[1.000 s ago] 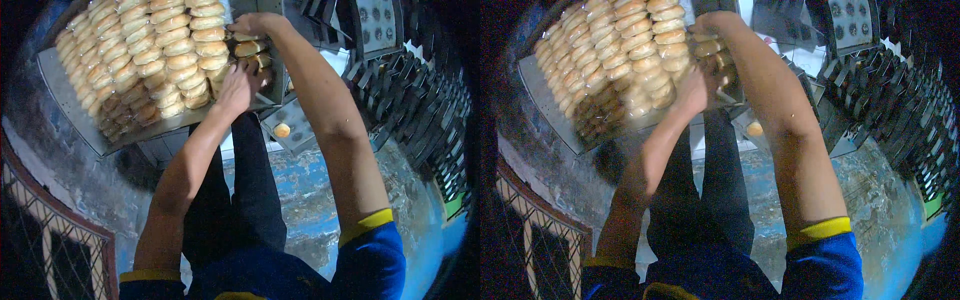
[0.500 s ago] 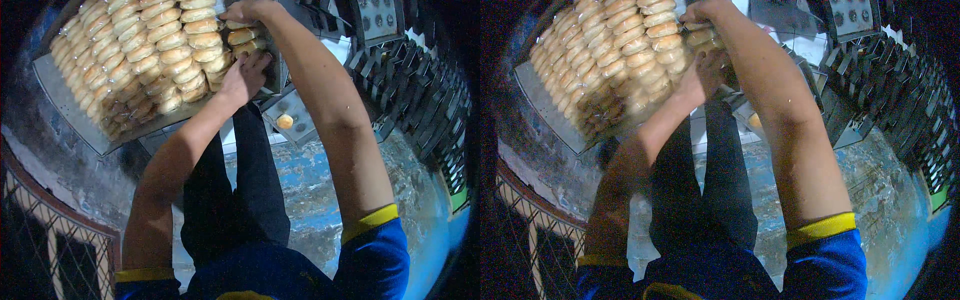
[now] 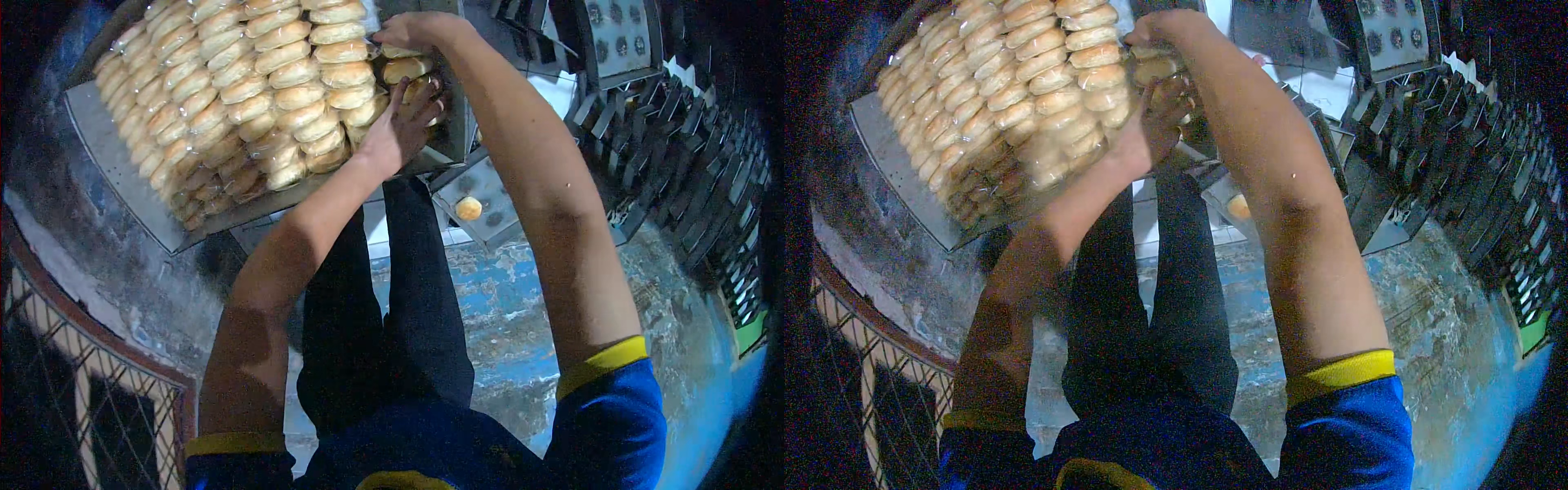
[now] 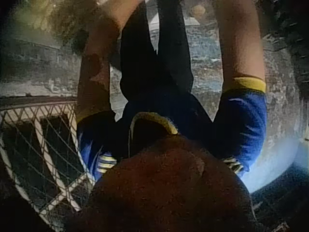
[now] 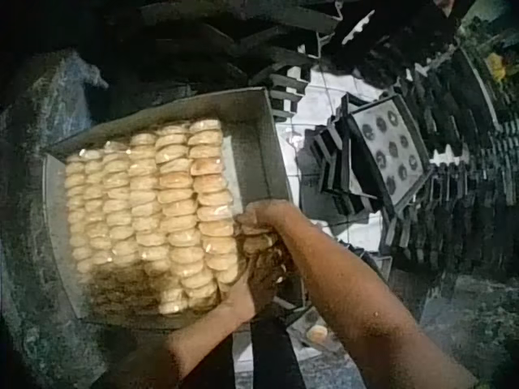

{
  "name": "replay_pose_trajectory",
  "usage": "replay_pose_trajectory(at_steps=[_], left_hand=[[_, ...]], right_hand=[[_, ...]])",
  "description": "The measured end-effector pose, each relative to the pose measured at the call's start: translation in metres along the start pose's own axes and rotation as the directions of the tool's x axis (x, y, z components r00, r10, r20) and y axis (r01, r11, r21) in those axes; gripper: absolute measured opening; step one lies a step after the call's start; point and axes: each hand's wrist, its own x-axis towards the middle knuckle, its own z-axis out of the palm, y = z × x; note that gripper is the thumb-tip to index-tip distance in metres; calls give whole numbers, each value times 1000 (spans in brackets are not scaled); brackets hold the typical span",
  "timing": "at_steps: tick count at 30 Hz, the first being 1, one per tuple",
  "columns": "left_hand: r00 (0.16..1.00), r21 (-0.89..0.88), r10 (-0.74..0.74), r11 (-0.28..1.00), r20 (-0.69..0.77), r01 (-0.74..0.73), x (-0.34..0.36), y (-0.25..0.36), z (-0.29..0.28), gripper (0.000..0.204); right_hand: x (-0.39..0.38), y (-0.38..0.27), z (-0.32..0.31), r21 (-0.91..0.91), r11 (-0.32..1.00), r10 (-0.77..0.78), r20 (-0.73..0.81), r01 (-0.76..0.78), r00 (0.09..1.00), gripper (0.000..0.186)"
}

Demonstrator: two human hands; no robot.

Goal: The person picks up wrapped buns from a metal tray and stacks them into a large metal container one by one. The person also handles the empty metal tray, moving it to a stack of trays on the floor.

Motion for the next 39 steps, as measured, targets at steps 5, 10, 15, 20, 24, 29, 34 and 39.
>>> replay_pose_trajectory(at_steps=[5,10,15,20,24,29,34,39], left_hand=[[991,-409,-102,910,-85,59,-35,-15,1,44],[987,-321,-157,933,32,159,-67,-25,-1,27],[935,-400,-149,916,-323,8,-49,-11,1,53],[991,-151,51,986,-120,-69,-25,-19,-8,55],[879,-258,-320,937,-354,237,-53,-23,9,38],[788,-274,-358,929,-501,248,-9,-31,-6,26],[806,-326,-398,906,-437,270,-25,-46,-4,11],[802,-341,-282,934,-526,105,-23,-42,11,12]], right_hand=[[16,-11,0,-148,942,-293,73,301,953,48],[-13,-82,-24,175,954,199,242,-245,950,51],[-56,-82,-59,252,909,264,264,-331,928,66],[-35,-21,-15,27,986,150,262,-162,954,49],[6,-51,-2,-7,1000,6,256,-5,967,35],[-7,20,-1,-77,997,9,199,7,980,34],[8,-21,-5,16,984,175,154,-179,973,63],[-2,-22,5,-137,990,38,106,-24,994,30]])
